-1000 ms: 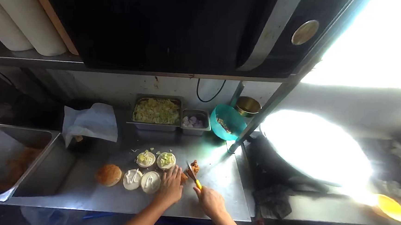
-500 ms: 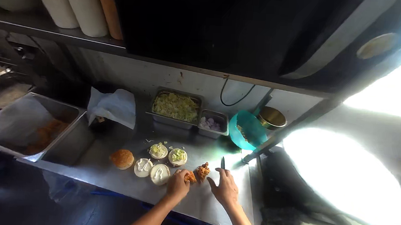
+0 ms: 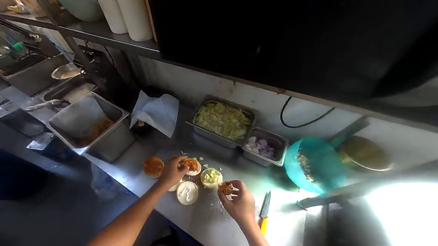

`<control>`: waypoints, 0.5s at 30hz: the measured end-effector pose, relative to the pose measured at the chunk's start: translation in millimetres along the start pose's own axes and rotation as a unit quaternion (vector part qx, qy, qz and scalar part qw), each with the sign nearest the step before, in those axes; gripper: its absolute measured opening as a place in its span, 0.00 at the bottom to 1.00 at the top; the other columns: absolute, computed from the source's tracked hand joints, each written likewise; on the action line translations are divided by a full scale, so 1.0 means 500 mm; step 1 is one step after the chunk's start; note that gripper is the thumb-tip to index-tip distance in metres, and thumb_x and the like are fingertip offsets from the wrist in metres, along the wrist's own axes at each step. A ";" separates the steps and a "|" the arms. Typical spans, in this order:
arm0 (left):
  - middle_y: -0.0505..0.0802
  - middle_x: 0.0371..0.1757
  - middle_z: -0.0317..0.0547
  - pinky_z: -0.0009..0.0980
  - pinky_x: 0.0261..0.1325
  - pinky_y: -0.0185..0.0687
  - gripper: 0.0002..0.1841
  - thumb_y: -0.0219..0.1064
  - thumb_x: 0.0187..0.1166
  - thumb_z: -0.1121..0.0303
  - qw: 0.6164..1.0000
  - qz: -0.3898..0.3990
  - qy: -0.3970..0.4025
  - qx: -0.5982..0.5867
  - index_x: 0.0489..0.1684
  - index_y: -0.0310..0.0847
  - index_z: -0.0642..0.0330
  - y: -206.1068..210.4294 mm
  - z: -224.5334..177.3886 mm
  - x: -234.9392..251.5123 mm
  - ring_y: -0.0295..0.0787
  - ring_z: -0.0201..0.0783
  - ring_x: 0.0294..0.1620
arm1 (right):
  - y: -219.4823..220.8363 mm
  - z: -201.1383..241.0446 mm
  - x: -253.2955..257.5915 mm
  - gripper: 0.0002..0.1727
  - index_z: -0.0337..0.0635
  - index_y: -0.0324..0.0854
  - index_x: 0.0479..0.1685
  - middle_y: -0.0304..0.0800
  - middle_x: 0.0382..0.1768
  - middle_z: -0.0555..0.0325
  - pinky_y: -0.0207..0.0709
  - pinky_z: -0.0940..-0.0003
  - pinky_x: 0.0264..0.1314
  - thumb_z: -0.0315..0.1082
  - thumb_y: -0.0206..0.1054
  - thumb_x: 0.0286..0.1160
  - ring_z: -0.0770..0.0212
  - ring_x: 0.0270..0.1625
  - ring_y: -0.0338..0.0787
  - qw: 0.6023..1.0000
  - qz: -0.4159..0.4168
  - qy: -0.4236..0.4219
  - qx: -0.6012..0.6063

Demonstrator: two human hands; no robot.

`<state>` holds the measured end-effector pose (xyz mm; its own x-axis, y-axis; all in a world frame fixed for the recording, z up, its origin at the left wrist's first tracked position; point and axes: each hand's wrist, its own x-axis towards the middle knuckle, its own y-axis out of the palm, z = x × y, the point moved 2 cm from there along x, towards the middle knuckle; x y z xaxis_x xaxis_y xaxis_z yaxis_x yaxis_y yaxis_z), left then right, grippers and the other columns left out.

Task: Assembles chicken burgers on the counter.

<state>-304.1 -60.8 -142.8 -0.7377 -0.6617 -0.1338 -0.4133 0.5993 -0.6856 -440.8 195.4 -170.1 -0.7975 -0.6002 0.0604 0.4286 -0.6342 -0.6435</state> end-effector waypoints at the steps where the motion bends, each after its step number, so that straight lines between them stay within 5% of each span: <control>1: 0.84 0.73 0.55 0.48 0.65 0.88 0.25 0.72 0.80 0.63 1.000 0.009 0.010 0.011 0.76 0.79 0.55 -0.001 0.006 0.022 0.91 0.48 0.60 | 0.015 0.015 0.014 0.31 0.43 0.85 0.59 0.94 0.50 0.52 0.92 0.52 0.46 0.49 0.83 0.55 0.56 0.46 0.96 1.000 -0.008 -0.011 -0.001; 6: 0.84 0.72 0.55 0.50 0.71 0.83 0.24 0.72 0.80 0.61 0.993 0.066 0.049 0.079 0.75 0.81 0.57 0.018 0.049 0.094 0.87 0.50 0.67 | 0.106 0.049 0.068 0.35 0.45 0.84 0.63 0.92 0.52 0.47 0.87 0.43 0.51 0.51 0.83 0.52 0.46 0.50 0.93 0.996 -0.001 0.011 -0.090; 11: 0.80 0.79 0.49 0.54 0.78 0.74 0.24 0.73 0.78 0.57 0.972 0.070 0.174 0.142 0.74 0.84 0.46 0.011 0.067 0.112 0.76 0.52 0.78 | 0.156 0.056 0.050 0.31 0.47 0.88 0.63 0.83 0.72 0.46 0.78 0.43 0.72 0.55 0.80 0.62 0.43 0.71 0.83 0.992 -0.050 0.021 -0.113; 15: 0.89 0.68 0.43 0.50 0.81 0.71 0.14 0.66 0.84 0.64 0.930 0.141 0.298 0.165 0.62 0.91 0.46 0.001 0.070 0.131 0.77 0.48 0.77 | 0.162 0.076 0.041 0.16 0.53 0.92 0.58 0.88 0.61 0.51 0.83 0.47 0.63 0.46 0.72 0.75 0.47 0.63 0.86 0.985 -0.073 -0.006 -0.157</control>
<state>-333.7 -119.4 -177.2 -0.9973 -0.0733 0.0100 -0.0437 0.4749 -0.8789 -406.4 113.4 -192.0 -0.8347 -0.5212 0.1781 0.1562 -0.5341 -0.8309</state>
